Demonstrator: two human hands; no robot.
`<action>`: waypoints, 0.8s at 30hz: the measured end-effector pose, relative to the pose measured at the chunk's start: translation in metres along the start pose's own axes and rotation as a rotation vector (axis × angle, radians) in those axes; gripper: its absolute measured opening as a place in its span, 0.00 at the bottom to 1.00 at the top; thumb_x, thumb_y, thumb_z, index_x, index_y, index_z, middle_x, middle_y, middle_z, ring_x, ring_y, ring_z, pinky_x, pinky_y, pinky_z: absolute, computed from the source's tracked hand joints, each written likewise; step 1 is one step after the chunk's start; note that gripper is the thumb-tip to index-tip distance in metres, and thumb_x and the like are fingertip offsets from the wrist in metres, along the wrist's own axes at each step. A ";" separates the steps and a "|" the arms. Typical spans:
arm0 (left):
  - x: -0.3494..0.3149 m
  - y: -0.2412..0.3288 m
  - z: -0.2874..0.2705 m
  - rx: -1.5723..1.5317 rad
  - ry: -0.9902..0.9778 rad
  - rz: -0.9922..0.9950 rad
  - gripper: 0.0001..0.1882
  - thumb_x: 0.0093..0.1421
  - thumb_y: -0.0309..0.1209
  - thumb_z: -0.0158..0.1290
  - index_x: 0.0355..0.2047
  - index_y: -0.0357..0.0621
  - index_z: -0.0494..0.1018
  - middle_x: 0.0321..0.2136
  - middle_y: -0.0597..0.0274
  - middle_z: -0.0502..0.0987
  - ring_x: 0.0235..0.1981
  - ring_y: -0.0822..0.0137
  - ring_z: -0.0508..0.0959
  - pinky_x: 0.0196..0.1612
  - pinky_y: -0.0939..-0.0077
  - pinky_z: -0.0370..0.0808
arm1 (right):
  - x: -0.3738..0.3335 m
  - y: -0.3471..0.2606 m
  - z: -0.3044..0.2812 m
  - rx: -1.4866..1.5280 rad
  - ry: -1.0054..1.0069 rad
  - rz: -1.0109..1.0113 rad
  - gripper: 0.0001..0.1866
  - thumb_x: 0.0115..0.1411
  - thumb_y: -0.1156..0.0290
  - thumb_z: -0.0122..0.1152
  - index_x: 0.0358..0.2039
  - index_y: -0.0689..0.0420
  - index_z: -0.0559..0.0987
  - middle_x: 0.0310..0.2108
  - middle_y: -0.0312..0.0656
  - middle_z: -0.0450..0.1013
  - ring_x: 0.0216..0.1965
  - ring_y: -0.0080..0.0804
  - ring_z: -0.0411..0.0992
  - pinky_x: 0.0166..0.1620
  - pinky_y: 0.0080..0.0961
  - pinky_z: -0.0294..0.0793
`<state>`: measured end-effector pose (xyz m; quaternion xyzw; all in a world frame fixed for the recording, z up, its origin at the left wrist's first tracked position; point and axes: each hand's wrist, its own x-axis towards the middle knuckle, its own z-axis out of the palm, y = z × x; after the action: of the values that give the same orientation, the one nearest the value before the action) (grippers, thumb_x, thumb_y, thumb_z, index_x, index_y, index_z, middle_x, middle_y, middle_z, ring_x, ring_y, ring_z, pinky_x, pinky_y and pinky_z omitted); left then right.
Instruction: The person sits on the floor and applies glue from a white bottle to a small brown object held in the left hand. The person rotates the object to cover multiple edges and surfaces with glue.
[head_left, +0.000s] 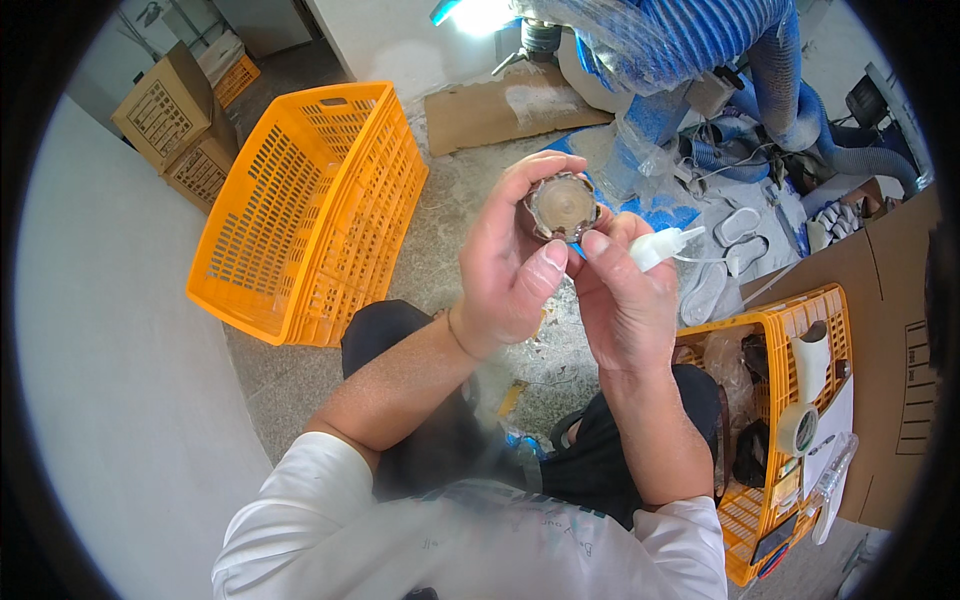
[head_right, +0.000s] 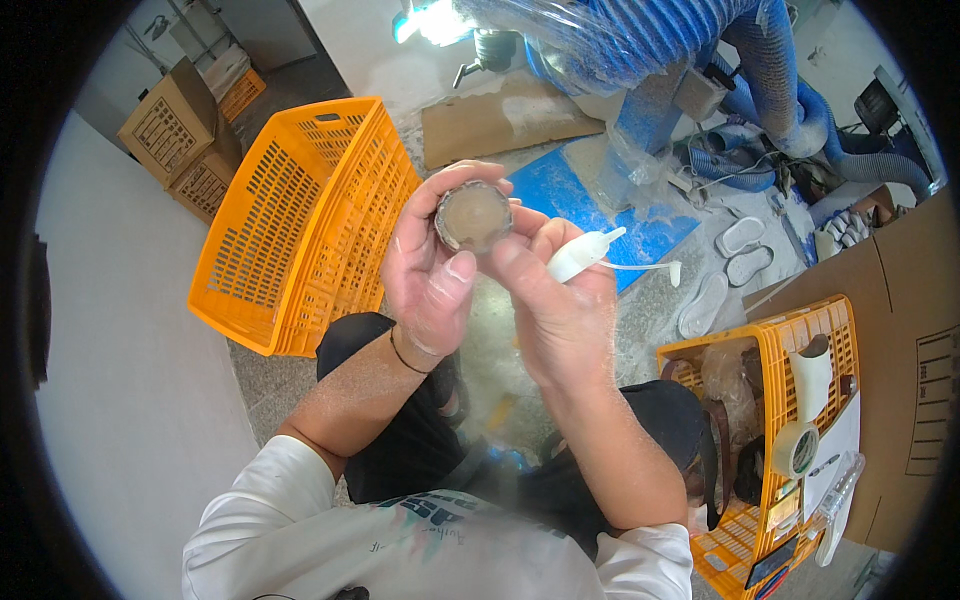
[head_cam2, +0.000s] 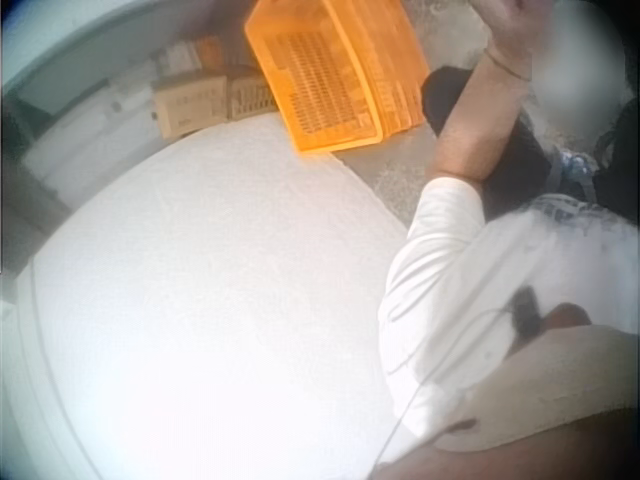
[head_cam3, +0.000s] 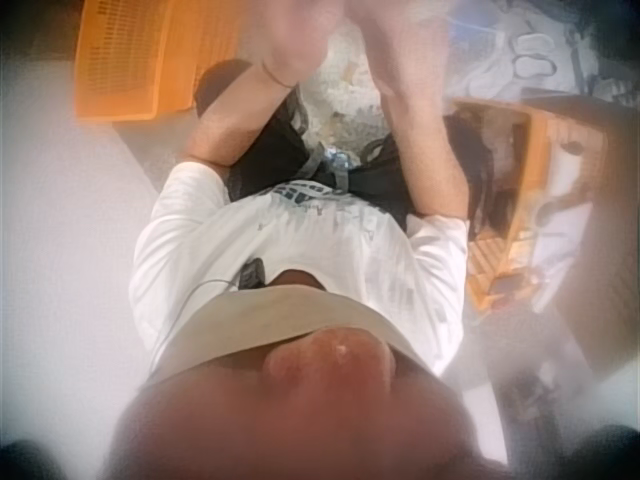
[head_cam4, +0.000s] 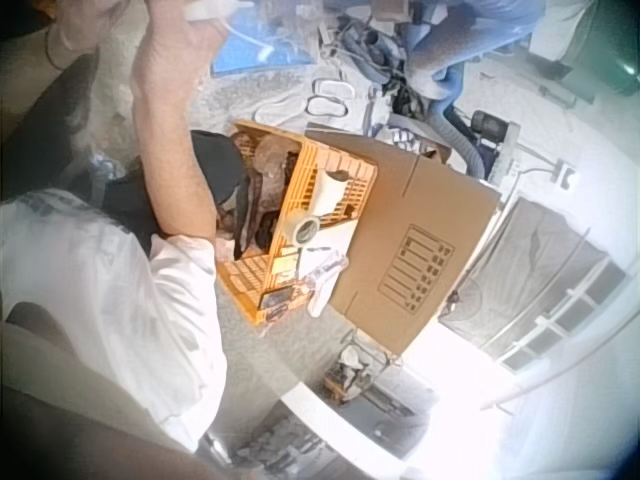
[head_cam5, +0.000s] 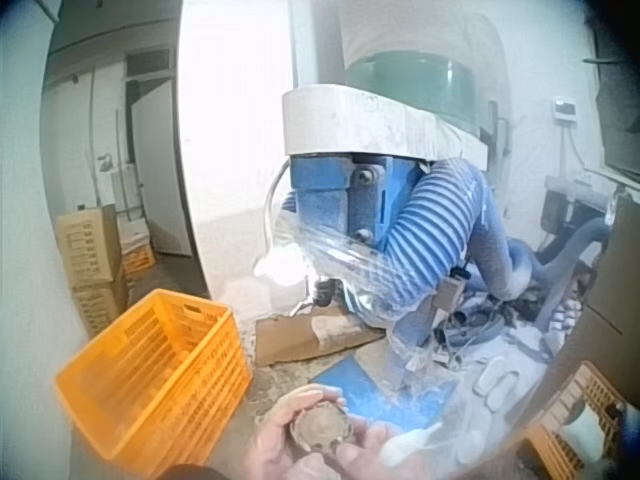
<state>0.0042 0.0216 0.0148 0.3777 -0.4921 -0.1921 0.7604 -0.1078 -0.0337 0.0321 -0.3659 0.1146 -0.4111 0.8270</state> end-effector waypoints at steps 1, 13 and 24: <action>0.000 0.001 0.001 -0.025 0.016 -0.012 0.33 0.61 0.38 0.52 0.61 0.29 0.62 0.57 0.48 0.70 0.58 0.63 0.72 0.63 0.65 0.68 | 0.000 0.001 0.000 0.002 0.001 -0.004 0.13 0.59 0.77 0.68 0.25 0.53 0.71 0.52 0.50 0.74 0.54 0.36 0.72 0.58 0.43 0.74; 0.000 0.003 0.010 -0.033 0.086 -0.053 0.32 0.56 0.32 0.49 0.60 0.29 0.63 0.56 0.47 0.71 0.57 0.62 0.72 0.65 0.64 0.66 | 0.002 0.000 0.000 -0.050 0.043 0.002 0.13 0.58 0.75 0.69 0.24 0.54 0.71 0.51 0.52 0.75 0.53 0.35 0.73 0.59 0.40 0.73; 0.000 -0.001 0.009 -0.036 0.078 -0.025 0.32 0.54 0.29 0.48 0.60 0.30 0.63 0.56 0.48 0.71 0.57 0.62 0.72 0.65 0.64 0.65 | 0.002 0.000 -0.001 -0.055 0.055 0.018 0.12 0.59 0.75 0.68 0.25 0.54 0.71 0.51 0.50 0.75 0.53 0.34 0.72 0.60 0.40 0.71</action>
<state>-0.0038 0.0175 0.0160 0.3774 -0.4536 -0.1956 0.7833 -0.1071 -0.0352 0.0319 -0.3762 0.1518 -0.4103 0.8168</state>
